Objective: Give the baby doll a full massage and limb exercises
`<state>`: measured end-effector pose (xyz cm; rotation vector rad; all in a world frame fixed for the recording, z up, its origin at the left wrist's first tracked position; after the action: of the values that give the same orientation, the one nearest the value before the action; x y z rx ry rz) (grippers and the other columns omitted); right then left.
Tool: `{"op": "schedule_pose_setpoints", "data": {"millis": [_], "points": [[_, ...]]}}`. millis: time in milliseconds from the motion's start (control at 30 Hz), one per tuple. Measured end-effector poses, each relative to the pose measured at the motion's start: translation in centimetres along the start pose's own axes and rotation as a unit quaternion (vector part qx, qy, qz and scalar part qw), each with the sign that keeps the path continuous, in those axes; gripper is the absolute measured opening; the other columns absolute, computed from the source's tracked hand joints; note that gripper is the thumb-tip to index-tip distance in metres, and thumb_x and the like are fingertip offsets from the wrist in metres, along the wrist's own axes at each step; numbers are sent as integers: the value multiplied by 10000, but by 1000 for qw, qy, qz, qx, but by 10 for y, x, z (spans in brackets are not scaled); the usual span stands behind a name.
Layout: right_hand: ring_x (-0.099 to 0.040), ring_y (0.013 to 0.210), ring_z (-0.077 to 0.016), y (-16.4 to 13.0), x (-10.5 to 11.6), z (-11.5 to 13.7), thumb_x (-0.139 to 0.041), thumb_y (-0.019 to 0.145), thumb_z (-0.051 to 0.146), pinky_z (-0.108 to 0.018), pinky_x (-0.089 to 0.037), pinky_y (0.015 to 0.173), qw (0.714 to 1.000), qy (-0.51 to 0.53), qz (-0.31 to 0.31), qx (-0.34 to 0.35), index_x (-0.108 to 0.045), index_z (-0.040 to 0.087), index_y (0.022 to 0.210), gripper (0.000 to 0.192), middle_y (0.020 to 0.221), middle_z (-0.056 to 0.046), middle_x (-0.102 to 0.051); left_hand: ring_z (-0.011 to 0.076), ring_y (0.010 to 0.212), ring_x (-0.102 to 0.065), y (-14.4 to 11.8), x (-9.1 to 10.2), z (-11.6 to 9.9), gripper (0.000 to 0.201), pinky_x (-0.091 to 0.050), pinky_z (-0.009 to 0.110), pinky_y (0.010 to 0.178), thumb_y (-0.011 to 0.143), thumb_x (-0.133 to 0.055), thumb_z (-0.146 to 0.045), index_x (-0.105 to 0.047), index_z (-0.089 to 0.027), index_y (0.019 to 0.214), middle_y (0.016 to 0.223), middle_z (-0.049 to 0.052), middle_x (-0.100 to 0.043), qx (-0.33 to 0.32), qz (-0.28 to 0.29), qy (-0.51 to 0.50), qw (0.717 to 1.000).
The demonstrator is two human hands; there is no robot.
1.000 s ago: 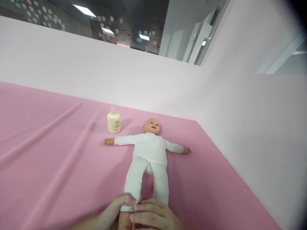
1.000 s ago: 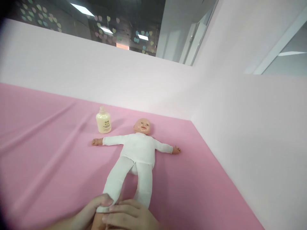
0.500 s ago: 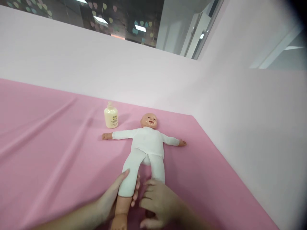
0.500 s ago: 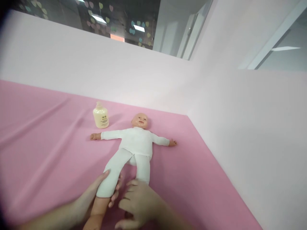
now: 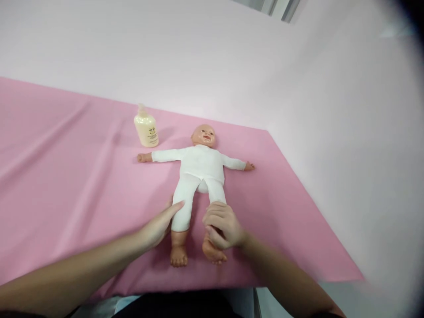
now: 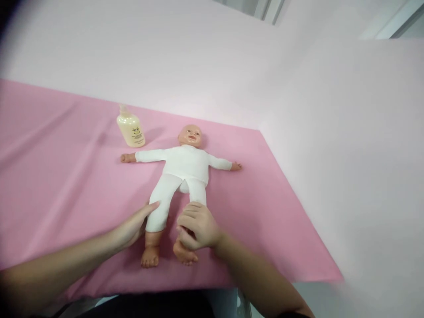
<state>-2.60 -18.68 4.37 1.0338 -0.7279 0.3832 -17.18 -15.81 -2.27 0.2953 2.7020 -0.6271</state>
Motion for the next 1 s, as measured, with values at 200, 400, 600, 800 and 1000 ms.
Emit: {"op": "schedule_pose_setpoints", "data": {"millis": [200, 400, 600, 800, 1000], "points": [[-507, 581, -129, 2, 13, 1, -418, 809, 145, -305, -472, 678, 995, 45, -83, -19, -464, 215, 711, 129, 607, 2, -581, 247, 1412, -178, -8, 5, -31, 674, -141, 398, 1164, 778, -649, -306, -338, -242, 1373, 1474, 72, -297, -229, -12, 240, 943], [-518, 585, -124, 5, 15, 0, -406, 830, 140, -329, -474, 738, 991, 66, -105, -52, -482, 208, 735, 139, 641, -1, -605, 325, 1340, -321, -24, -25, -23, 170, 33, 527, 1142, 753, -642, -218, -727, -254, 895, 999, 76, -694, -221, 243, 399, 856], [-559, 690, -151, 0, 9, 1, -307, 933, 294, -412, -435, 895, 990, 56, -121, -40, -544, 196, 823, 279, 709, -24, -602, 303, 1324, -388, -33, -34, -15, 346, -35, 602, 1129, 798, -596, -223, -660, -263, 1137, 1187, 63, -657, -266, 339, 424, 796], [-572, 1082, -235, -5, 19, 10, -234, 929, 390, -481, -324, 1070, 989, -26, -137, 44, -563, 184, 1086, 419, 1059, -90, -644, 237, 1333, -391, -48, -35, -26, 382, 14, 551, 1160, 842, -511, -157, -572, -224, 1213, 1216, 42, -644, -496, 292, 519, 631], [-538, 1172, -232, -1, 1, 23, -413, 896, 420, -476, -187, 1167, 985, -124, -76, 96, -575, 145, 1106, 382, 1045, -80, -662, 188, 1194, -530, -51, -42, -34, 312, -41, 522, 1176, 870, -497, -154, -584, -228, 1160, 1132, 34, -678, -529, 271, 509, 622]]}}
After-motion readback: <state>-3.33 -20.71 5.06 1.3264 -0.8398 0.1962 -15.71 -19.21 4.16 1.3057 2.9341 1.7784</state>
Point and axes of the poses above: each hand's wrist, its own y-axis towards the middle knuckle, its own x-axis out of the back of the hand, z = x × y, the point moved 6 cm from there along y, towards the middle knuckle
